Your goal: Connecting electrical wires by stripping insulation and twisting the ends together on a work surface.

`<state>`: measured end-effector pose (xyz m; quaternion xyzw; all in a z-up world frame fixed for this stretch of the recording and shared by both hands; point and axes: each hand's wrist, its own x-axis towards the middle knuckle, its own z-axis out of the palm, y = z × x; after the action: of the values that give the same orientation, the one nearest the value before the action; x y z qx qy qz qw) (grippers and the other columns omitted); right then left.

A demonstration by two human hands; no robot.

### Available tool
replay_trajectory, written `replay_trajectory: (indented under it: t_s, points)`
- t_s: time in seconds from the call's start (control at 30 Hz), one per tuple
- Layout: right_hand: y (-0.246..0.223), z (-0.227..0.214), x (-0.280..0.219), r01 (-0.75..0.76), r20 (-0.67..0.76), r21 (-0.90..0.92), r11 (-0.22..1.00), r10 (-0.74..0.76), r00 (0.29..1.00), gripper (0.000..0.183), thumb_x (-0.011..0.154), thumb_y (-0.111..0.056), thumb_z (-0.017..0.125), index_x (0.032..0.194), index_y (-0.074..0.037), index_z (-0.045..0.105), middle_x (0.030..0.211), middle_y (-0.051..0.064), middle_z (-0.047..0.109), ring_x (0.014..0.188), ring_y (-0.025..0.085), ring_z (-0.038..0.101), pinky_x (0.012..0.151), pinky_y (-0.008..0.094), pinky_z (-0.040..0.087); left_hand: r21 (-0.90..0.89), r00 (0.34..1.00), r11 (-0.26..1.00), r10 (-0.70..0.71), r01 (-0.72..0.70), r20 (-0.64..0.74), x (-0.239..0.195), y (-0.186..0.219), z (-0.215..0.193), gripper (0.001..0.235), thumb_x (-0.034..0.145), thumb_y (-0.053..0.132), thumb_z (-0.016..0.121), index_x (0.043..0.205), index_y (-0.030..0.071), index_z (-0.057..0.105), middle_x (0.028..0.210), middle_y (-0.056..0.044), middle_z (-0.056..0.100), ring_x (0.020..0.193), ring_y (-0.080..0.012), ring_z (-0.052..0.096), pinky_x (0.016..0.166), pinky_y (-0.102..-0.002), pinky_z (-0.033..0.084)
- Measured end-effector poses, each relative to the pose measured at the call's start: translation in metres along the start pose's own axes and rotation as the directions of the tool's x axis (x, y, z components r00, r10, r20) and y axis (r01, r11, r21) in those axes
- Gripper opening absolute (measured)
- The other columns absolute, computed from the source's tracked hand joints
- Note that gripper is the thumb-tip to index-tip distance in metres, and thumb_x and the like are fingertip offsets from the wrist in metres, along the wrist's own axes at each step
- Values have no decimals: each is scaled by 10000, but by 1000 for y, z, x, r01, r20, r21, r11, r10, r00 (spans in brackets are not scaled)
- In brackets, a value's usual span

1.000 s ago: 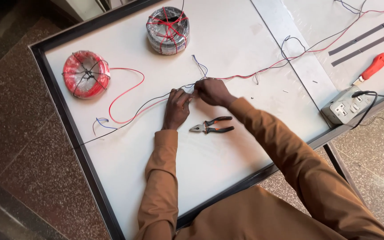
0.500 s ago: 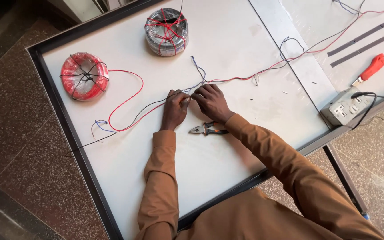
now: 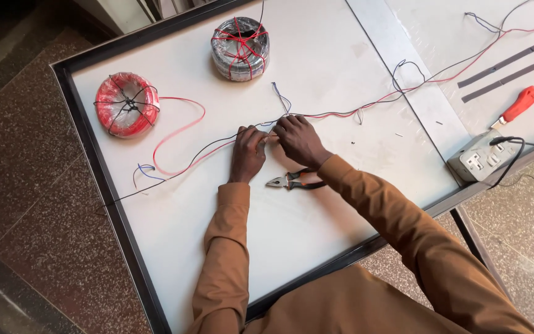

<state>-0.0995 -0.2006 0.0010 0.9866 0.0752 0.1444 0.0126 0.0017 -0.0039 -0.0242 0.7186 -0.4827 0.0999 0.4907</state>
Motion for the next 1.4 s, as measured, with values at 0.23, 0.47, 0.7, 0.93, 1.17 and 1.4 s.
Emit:
replay_trajectory:
  t_s: [0.23,0.47,0.7,0.93,1.17,1.4]
  points:
    - [-13,3,2,37,-357,-30,999,-45,933,137,1054,-164,792,1012,-144,663,876,47,613,870,288,733,828,428,587,-83,1000,996,-10,12,29,4,11,-9,100,1048,-1,697,1029,91,733,820,-74,659,798,-356,670,878,-444,532]
    - [-14,-13,4,151,-427,14,988,-130,895,176,1008,-119,795,910,-142,650,864,44,596,807,289,685,744,417,560,-87,998,996,-34,38,46,3,5,-4,89,1052,15,709,1033,96,740,817,-79,681,805,-339,670,882,-428,533]
    - [-9,-35,17,16,-79,286,958,7,997,132,927,-156,789,819,-151,713,737,25,656,726,309,743,684,418,587,23,996,999,35,-37,84,-1,-6,2,145,1026,-36,706,982,101,724,804,-55,626,788,-330,664,871,-419,528]
    - [9,-45,30,-305,347,497,812,136,928,200,957,-310,690,920,-143,792,853,113,795,896,425,799,812,577,637,105,995,993,47,-56,86,1,9,-6,127,991,-3,719,1021,120,737,842,-102,588,831,-398,639,832,-489,558]
    - [-53,-91,-18,-200,69,512,836,192,979,218,1046,-139,690,1237,-58,755,1115,190,749,1128,460,725,944,592,598,99,1000,995,19,-19,6,-1,-3,2,87,1093,120,694,1082,136,779,870,-64,650,839,-374,701,838,-473,588]
    - [-63,-99,-45,-302,3,514,803,350,937,325,1118,-148,686,1431,-70,723,1342,176,713,1218,437,737,899,573,659,105,1000,994,26,-25,-3,-1,5,-2,83,1111,147,705,1123,138,787,879,-82,683,836,-374,712,826,-467,596]
